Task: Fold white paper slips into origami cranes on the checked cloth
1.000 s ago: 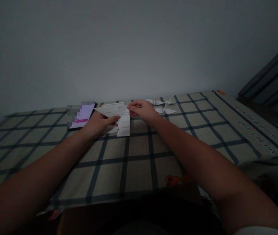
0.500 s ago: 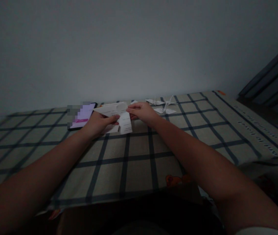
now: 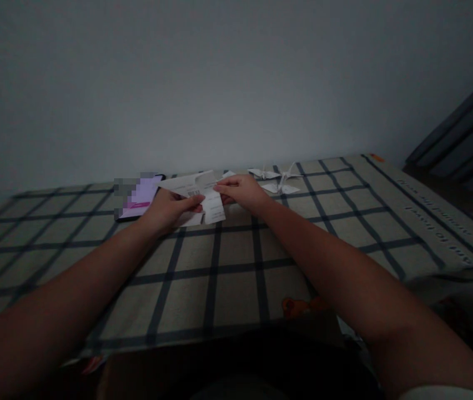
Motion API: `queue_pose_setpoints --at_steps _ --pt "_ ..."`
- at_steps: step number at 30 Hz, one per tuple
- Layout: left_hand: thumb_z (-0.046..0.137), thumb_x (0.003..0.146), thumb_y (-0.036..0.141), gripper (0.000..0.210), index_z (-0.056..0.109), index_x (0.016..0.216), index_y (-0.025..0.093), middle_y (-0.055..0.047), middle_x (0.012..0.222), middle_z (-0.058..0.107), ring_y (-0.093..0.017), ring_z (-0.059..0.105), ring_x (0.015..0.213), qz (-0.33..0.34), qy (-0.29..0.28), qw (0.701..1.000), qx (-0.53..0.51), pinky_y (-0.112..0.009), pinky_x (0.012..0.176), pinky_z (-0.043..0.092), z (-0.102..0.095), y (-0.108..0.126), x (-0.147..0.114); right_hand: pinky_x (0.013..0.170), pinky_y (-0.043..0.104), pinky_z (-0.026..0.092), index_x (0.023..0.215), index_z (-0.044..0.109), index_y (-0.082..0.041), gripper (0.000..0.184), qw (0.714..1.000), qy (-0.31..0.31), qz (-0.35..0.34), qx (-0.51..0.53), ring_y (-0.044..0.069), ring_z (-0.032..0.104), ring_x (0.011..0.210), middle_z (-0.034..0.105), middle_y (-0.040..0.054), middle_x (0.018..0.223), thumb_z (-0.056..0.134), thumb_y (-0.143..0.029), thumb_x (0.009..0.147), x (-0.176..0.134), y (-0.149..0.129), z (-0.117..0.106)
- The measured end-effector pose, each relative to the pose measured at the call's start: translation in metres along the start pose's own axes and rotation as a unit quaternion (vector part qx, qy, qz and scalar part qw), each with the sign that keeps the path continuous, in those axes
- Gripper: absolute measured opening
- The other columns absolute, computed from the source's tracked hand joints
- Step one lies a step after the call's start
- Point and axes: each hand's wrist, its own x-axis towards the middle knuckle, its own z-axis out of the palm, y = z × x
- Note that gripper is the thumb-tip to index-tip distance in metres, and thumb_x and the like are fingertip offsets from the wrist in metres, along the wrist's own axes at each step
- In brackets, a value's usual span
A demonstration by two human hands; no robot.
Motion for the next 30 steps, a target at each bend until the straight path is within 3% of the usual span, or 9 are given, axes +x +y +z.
queue_pose_setpoints --at_steps 5,10,16,20,25,30 --pt "0.082 0.07 0.04 0.041 0.074 0.098 0.011 -0.012 0.097 0.077 -0.021 0.072 0.076 0.021 0.02 1.0 0.01 -0.034 0.072 0.061 -0.003 0.0 0.002 0.067 0.024 0.06 0.087 0.074 -0.013 0.006 0.999 -0.04 -0.001 0.015 0.011 0.069 0.066 0.074 0.004 0.077 0.073 -0.014 0.081 0.003 0.007 -0.001" --pt "0.083 0.068 0.039 0.037 0.074 0.091 0.011 -0.012 0.091 0.077 -0.02 0.07 0.069 0.014 0.039 0.999 0.009 -0.033 0.067 0.06 -0.001 0.003 0.001 0.068 0.024 0.059 0.083 0.073 -0.014 0.003 0.999 -0.026 0.0 0.024 0.011 0.068 0.065 0.074 0.0034 0.074 0.072 -0.013 0.082 0.002 0.007 0.0" --pt "0.085 0.064 0.036 0.034 0.073 0.085 0.012 -0.012 0.091 0.077 -0.024 0.073 0.078 0.025 0.068 0.997 -0.011 -0.033 0.071 0.061 0.0 0.004 0.003 0.065 0.021 0.056 0.081 0.074 -0.015 0.003 0.999 -0.046 0.012 -0.02 0.01 0.065 0.064 0.072 0.0015 0.072 0.072 -0.016 0.079 -0.003 -0.001 0.002" --pt "0.084 0.064 0.034 0.034 0.073 0.086 0.012 -0.011 0.088 0.077 -0.022 0.072 0.071 0.021 0.079 0.997 -0.015 -0.033 0.068 0.06 0.0 0.004 0.003 0.061 0.02 0.054 0.078 0.074 -0.014 0.003 0.999 -0.033 0.004 -0.036 0.009 0.062 0.06 0.071 0.001 0.069 0.07 -0.015 0.079 -0.003 -0.003 0.003" --pt "0.082 0.065 0.033 0.033 0.073 0.088 0.012 -0.011 0.088 0.077 -0.021 0.071 0.069 0.021 0.087 0.996 -0.017 -0.032 0.066 0.061 -0.002 0.003 0.004 0.064 0.021 0.055 0.079 0.074 -0.015 0.005 0.995 -0.086 0.002 -0.05 0.01 0.064 0.064 0.071 0.0021 0.073 0.07 -0.017 0.081 -0.004 0.0 0.001" --pt "0.083 0.065 0.033 0.034 0.072 0.089 0.012 -0.01 0.087 0.077 -0.02 0.07 0.066 0.026 0.1 0.994 -0.023 -0.031 0.064 0.061 -0.003 0.001 0.006 0.064 0.022 0.058 0.079 0.074 -0.014 0.004 0.996 -0.075 0.003 -0.051 0.01 0.065 0.064 0.071 0.0034 0.074 0.071 -0.015 0.081 -0.003 0.0 0.001"
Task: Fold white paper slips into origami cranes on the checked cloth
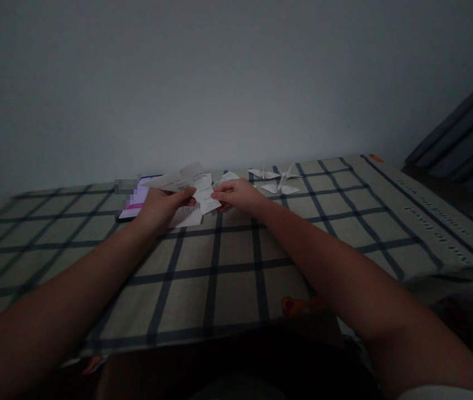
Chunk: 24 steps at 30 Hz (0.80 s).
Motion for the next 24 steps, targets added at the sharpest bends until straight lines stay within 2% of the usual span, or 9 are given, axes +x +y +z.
queue_pose_setpoints --at_steps 3,7,12,17,24 --pt "0.083 0.065 0.033 0.034 0.072 0.09 0.012 -0.01 0.086 0.077 -0.019 0.07 0.065 -0.005 0.007 1.0 -0.005 -0.03 0.064 0.061 0.0 0.001 -0.001 0.066 0.021 0.059 0.082 0.074 -0.014 0.003 1.0 -0.021 0.003 0.008 0.01 0.067 0.067 0.073 0.0042 0.079 0.072 -0.015 0.081 0.0 0.0 0.0" --pt "0.083 0.066 0.033 0.036 0.072 0.091 0.011 -0.011 0.087 0.076 -0.019 0.07 0.065 -0.006 0.005 1.0 -0.005 -0.031 0.065 0.061 0.0 0.002 -0.002 0.06 0.019 0.057 0.077 0.072 -0.014 0.006 1.0 -0.02 -0.007 -0.012 0.009 0.066 0.061 0.071 0.0028 0.072 0.072 -0.018 0.082 0.0 0.001 -0.002" --pt "0.082 0.067 0.036 0.038 0.072 0.093 0.01 -0.01 0.087 0.076 -0.018 0.07 0.064 -0.002 0.022 1.0 -0.018 -0.03 0.063 0.06 -0.002 -0.003 0.002 0.065 0.02 0.058 0.085 0.074 -0.014 0.005 0.999 -0.041 0.009 0.004 0.01 0.068 0.067 0.073 0.0043 0.077 0.069 -0.014 0.084 -0.003 -0.002 -0.002" --pt "0.083 0.065 0.033 0.036 0.072 0.091 0.011 -0.009 0.085 0.076 -0.016 0.069 0.062 0.005 0.023 0.999 -0.036 -0.028 0.061 0.06 -0.003 -0.008 0.006 0.067 0.021 0.059 0.085 0.073 -0.013 0.007 0.999 -0.029 0.02 0.015 0.01 0.069 0.066 0.073 0.005 0.074 0.067 -0.01 0.085 -0.004 -0.005 0.0" --pt "0.081 0.062 0.027 0.032 0.068 0.087 0.013 -0.007 0.081 0.075 -0.013 0.064 0.055 -0.071 0.031 0.991 -0.105 -0.025 0.056 0.058 -0.001 -0.01 0.01 0.075 0.023 0.061 0.11 0.073 -0.014 0.027 0.997 -0.048 0.011 0.055 0.011 0.071 0.075 0.077 0.0072 0.092 0.067 -0.01 0.084 -0.004 0.003 -0.004"
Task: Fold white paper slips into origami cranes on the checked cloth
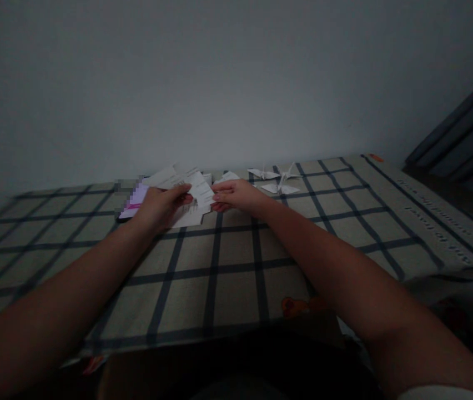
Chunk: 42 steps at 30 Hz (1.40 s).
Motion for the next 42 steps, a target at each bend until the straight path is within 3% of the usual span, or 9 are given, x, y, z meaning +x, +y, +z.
queue_pose_setpoints --at_steps 10,15,20,22,25,28,34,37,42 --pt "0.069 0.082 0.048 0.037 0.067 0.095 0.013 -0.012 0.081 0.075 -0.02 0.071 0.063 -0.01 -0.014 1.0 0.006 -0.035 0.067 0.062 0.0 -0.002 0.001 0.061 0.024 0.054 0.113 0.071 -0.013 0.033 0.989 0.086 -0.013 -0.121 0.011 0.062 0.06 0.071 0.0046 0.075 0.053 -0.009 0.086 0.006 -0.003 -0.006" --pt "0.072 0.079 0.054 0.043 0.07 0.089 0.012 -0.012 0.078 0.076 -0.023 0.074 0.069 0.01 -0.039 0.997 0.061 -0.035 0.073 0.063 0.003 -0.001 -0.011 0.071 0.028 0.048 0.11 0.068 -0.014 0.029 0.886 0.158 -0.196 -0.389 0.015 0.058 0.076 0.067 0.007 0.094 0.059 -0.014 0.082 0.003 -0.004 -0.008" --pt "0.067 0.081 0.06 0.049 0.069 0.094 0.013 -0.011 0.079 0.076 -0.023 0.074 0.069 0.056 -0.051 0.988 0.137 -0.033 0.069 0.062 0.004 0.004 -0.019 0.079 0.031 0.043 0.092 0.067 -0.014 0.016 0.819 0.172 -0.298 -0.458 0.017 0.055 0.082 0.063 0.0073 0.089 0.058 -0.027 0.09 -0.008 -0.018 0.003" --pt "0.063 0.084 0.062 0.051 0.069 0.098 0.013 -0.01 0.078 0.075 -0.022 0.074 0.069 0.092 -0.045 0.985 0.139 -0.033 0.069 0.062 0.004 0.005 -0.02 0.076 0.03 0.042 0.082 0.067 -0.015 0.025 0.838 0.169 -0.269 -0.443 0.016 0.055 0.076 0.062 0.0056 0.079 0.056 -0.035 0.093 -0.01 -0.021 0.007" --pt "0.056 0.089 0.059 0.049 0.071 0.099 0.013 -0.009 0.084 0.076 -0.022 0.074 0.075 0.163 -0.047 0.971 0.171 -0.032 0.071 0.061 0.002 0.009 -0.021 0.068 0.028 0.044 0.076 0.068 -0.015 0.042 0.923 0.144 -0.128 -0.334 0.015 0.056 0.066 0.062 0.0043 0.067 0.052 -0.048 0.096 -0.006 -0.018 0.01" --pt "0.051 0.095 0.05 0.043 0.075 0.102 0.016 -0.01 0.1 0.077 -0.023 0.074 0.091 0.268 -0.097 0.915 0.285 -0.035 0.085 0.059 -0.003 0.013 -0.022 0.059 0.026 0.047 0.085 0.069 -0.017 0.053 0.986 0.118 0.014 -0.12 0.015 0.061 0.063 0.069 0.0076 0.076 0.04 -0.059 0.098 0.002 -0.011 0.009" --pt "0.063 0.089 0.035 0.04 0.067 0.128 0.024 -0.01 0.141 0.061 -0.026 0.058 0.129 0.42 -0.266 0.777 0.387 -0.045 0.11 0.044 -0.011 0.011 -0.016 0.068 0.029 0.055 0.091 0.069 -0.018 0.034 0.993 0.095 -0.029 0.071 0.015 0.065 0.07 0.072 0.0061 0.083 0.058 -0.049 0.092 0.009 -0.004 0.006" --pt "0.06 0.091 0.03 0.039 0.066 0.13 0.025 -0.01 0.142 0.059 -0.026 0.056 0.13 0.4 -0.245 0.801 0.372 -0.046 0.108 0.045 -0.009 0.01 -0.017 0.069 0.028 0.054 0.088 0.07 -0.017 0.017 0.988 0.133 -0.052 0.058 0.014 0.064 0.07 0.071 0.0041 0.082 0.067 -0.033 0.085 0.008 -0.002 0.002" --pt "0.055 0.094 0.038 0.042 0.064 0.129 0.018 -0.013 0.114 0.071 -0.018 0.068 0.091 0.192 -0.132 0.946 0.225 -0.033 0.077 0.057 0.0 0.012 -0.02 0.066 0.029 0.052 0.085 0.072 -0.017 0.02 0.985 0.156 -0.075 0.015 0.015 0.063 0.07 0.071 0.0044 0.081 0.067 -0.036 0.083 0.006 -0.001 -0.001"
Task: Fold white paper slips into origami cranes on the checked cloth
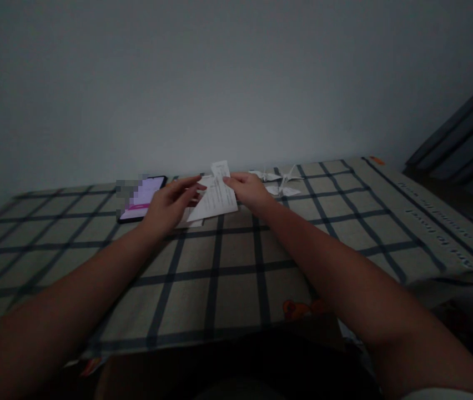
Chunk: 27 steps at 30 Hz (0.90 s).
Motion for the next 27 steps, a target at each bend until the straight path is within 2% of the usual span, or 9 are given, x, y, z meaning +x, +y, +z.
queue_pose_setpoints --at_steps 2,4,7,11,15,18,23,25,27 --pt "0.064 0.088 0.041 0.049 0.063 0.13 0.015 -0.01 0.099 0.073 -0.015 0.066 0.077 -0.089 -0.006 0.994 -0.065 -0.027 0.067 0.054 0.002 0.002 0.001 0.063 0.028 0.05 0.084 0.072 -0.016 0.023 0.999 0.002 -0.018 -0.029 0.014 0.061 0.067 0.069 0.0033 0.078 0.068 -0.038 0.082 -0.001 -0.001 0.001" --pt "0.077 0.077 0.037 0.058 0.064 0.128 0.013 -0.006 0.088 0.071 -0.012 0.063 0.069 -0.131 -0.019 0.986 -0.102 -0.022 0.06 0.049 0.003 0.003 0.002 0.062 0.028 0.048 0.082 0.071 -0.016 0.025 0.999 0.002 -0.024 -0.042 0.014 0.059 0.066 0.066 0.0024 0.075 0.069 -0.041 0.081 -0.002 -0.002 0.002" --pt "0.084 0.069 0.028 0.057 0.067 0.122 0.013 -0.001 0.078 0.068 -0.008 0.058 0.061 -0.147 -0.027 0.977 -0.15 -0.019 0.055 0.045 0.003 0.003 0.003 0.068 0.031 0.052 0.088 0.069 -0.018 0.03 1.0 -0.01 -0.01 -0.003 0.016 0.062 0.074 0.067 0.0037 0.084 0.068 -0.047 0.081 -0.003 -0.005 0.004" --pt "0.084 0.068 0.023 0.058 0.067 0.123 0.016 0.0 0.078 0.069 -0.009 0.063 0.063 -0.174 -0.057 0.952 -0.245 -0.02 0.06 0.05 0.002 -0.001 0.004 0.081 0.036 0.054 0.115 0.062 -0.026 0.041 0.993 -0.054 -0.004 0.105 0.021 0.064 0.1 0.068 0.0057 0.11 0.059 -0.056 0.088 -0.005 -0.014 0.002" --pt "0.084 0.069 0.018 0.054 0.068 0.121 0.016 -0.002 0.081 0.073 -0.011 0.068 0.068 -0.208 -0.108 0.919 -0.316 -0.021 0.065 0.054 0.001 -0.002 0.005 0.083 0.038 0.053 0.124 0.057 -0.026 0.043 0.977 -0.12 0.029 0.175 0.022 0.064 0.1 0.069 0.0063 0.107 0.057 -0.052 0.089 -0.008 -0.02 -0.001" --pt "0.085 0.067 0.015 0.049 0.07 0.114 0.016 -0.003 0.084 0.075 -0.012 0.069 0.068 -0.224 -0.119 0.903 -0.346 -0.021 0.064 0.055 0.002 0.0 0.005 0.08 0.033 0.052 0.115 0.062 -0.024 0.036 0.974 -0.12 0.029 0.19 0.019 0.062 0.091 0.067 0.0042 0.098 0.066 -0.042 0.085 -0.008 -0.019 -0.002" --pt "0.085 0.062 0.01 0.044 0.073 0.104 0.016 -0.005 0.092 0.077 -0.013 0.071 0.076 -0.244 -0.12 0.889 -0.368 -0.024 0.073 0.057 0.0 0.0 0.003 0.072 0.025 0.049 0.09 0.063 -0.019 0.024 0.979 -0.08 0.004 0.189 0.012 0.057 0.076 0.062 -0.0002 0.083 0.077 -0.033 0.076 -0.003 -0.016 -0.004" --pt "0.084 0.062 0.015 0.04 0.074 0.101 0.014 -0.006 0.09 0.076 -0.015 0.071 0.076 -0.252 -0.141 0.885 -0.364 -0.025 0.071 0.057 -0.001 -0.002 0.003 0.073 0.024 0.049 0.087 0.063 -0.018 0.025 0.979 -0.082 0.008 0.185 0.011 0.057 0.074 0.062 -0.0007 0.081 0.079 -0.032 0.074 -0.002 -0.014 -0.004" --pt "0.083 0.065 0.025 0.035 0.074 0.096 0.012 -0.007 0.084 0.075 -0.015 0.068 0.07 -0.255 -0.152 0.884 -0.362 -0.024 0.062 0.055 -0.001 -0.004 0.003 0.071 0.025 0.049 0.087 0.064 -0.017 0.027 0.982 -0.103 0.033 0.158 0.011 0.058 0.074 0.063 -0.0001 0.081 0.08 -0.031 0.072 -0.002 -0.012 -0.003"
